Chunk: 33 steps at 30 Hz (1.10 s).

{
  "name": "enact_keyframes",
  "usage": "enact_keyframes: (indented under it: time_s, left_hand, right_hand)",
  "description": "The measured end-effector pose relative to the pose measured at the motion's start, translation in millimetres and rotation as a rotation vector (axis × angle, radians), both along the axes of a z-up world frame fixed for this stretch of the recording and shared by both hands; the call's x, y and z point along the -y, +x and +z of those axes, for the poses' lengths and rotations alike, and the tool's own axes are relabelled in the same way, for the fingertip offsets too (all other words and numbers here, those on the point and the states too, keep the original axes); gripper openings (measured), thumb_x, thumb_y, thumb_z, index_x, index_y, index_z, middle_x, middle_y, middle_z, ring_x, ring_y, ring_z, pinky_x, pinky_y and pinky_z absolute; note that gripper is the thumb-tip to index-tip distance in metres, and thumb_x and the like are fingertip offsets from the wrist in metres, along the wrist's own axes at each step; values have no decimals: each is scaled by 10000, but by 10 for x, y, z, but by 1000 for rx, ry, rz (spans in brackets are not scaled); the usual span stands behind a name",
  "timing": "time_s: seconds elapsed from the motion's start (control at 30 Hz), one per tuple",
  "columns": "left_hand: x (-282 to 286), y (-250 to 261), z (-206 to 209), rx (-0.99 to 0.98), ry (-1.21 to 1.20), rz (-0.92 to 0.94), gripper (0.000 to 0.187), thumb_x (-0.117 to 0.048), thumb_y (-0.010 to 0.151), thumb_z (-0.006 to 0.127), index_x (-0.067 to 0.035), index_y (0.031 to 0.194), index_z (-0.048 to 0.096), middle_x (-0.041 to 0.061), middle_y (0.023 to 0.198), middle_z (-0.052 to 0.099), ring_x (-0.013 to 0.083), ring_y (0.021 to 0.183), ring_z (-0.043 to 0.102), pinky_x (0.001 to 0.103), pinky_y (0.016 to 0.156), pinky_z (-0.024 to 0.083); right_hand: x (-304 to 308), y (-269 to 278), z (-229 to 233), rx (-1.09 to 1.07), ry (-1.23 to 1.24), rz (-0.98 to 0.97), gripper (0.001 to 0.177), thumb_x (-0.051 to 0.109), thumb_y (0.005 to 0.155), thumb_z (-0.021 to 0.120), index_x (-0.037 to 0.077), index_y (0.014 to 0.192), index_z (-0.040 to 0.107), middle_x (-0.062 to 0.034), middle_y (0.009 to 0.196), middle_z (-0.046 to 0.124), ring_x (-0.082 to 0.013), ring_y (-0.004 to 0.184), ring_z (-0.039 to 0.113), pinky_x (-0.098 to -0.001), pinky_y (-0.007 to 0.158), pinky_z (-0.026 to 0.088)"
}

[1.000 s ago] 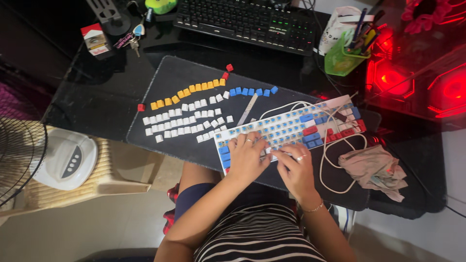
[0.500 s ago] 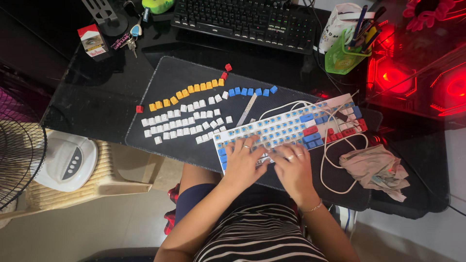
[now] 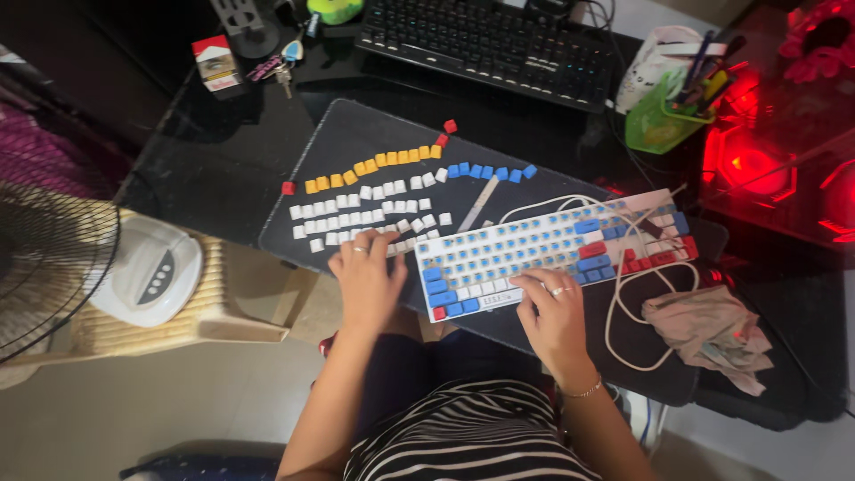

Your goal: The person wipes a mechanical keyboard with a cloth, then installs white keycaps one by one onto the keyboard. The person picks up keycaps from a mat and presses them into place on the keyboard switches.

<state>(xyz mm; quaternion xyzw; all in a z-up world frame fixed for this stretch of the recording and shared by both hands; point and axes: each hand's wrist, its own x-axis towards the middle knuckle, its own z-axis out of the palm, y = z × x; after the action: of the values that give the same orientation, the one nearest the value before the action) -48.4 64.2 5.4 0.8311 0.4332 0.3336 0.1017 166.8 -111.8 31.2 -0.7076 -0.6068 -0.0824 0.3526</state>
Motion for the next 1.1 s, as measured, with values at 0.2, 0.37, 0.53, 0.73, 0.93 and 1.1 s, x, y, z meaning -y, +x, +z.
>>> enact_keyframes:
  time_s: [0.2, 0.37, 0.53, 0.73, 0.93, 1.1]
  left_hand:
    - [-124, -130, -127, -104, 52, 25, 279, -218, 803, 798, -179, 1075, 750, 26, 1111, 610, 270, 1029, 543, 447, 893, 363]
    - [-4, -44, 93, -12, 55, 28, 279, -215, 780, 816, -161, 1042, 738, 31, 1150, 624, 268, 1039, 551, 456, 894, 364]
    - [357, 349, 295, 153, -10, -201, 299, -243, 737, 836, -178, 1011, 736, 22, 1169, 638, 270, 1110, 564, 474, 918, 356]
    - [750, 1034, 181, 136, -18, -434, 275, -251, 769, 839, -159, 997, 714, 29, 1212, 625, 262, 1097, 553, 476, 903, 348]
    - [747, 1220, 12, 65, -63, -427, 275, -249, 750, 833, -134, 974, 723, 43, 1220, 613, 266, 1092, 537, 476, 899, 339]
    - [741, 1230, -20, 32, -123, -400, 254, -258, 732, 835, -138, 933, 736, 35, 1220, 618, 269, 1094, 539, 470, 892, 338]
  right_hand:
    - [-45, -85, 52, -32, 17, 19, 245, -10, 816, 709, 78, 1044, 726, -78, 1075, 679, -305, 1031, 617, -445, 966, 459]
    - [23, -14, 72, -26, 35, -38, 251, -2, 835, 700, 90, 1066, 726, -82, 1061, 664, -315, 1058, 610, -445, 990, 452]
    - [134, 133, 49, -21, 3, -93, 245, 14, 867, 688, 82, 1100, 725, -90, 1065, 669, -313, 1055, 616, -470, 1021, 440]
    - [207, 199, -3, -35, 13, -109, 277, 3, 858, 679, 80, 1121, 718, -99, 1063, 663, -321, 1072, 618, -475, 1022, 445]
    - [216, 292, -49, -17, 8, -22, 389, -42, 768, 694, 94, 1131, 727, -87, 1059, 651, -299, 1045, 612, -453, 976, 459]
    - [171, 290, -107, 6, 6, 18, 418, -43, 739, 698, 107, 1129, 727, -56, 1076, 653, -269, 1065, 620, -464, 1000, 449]
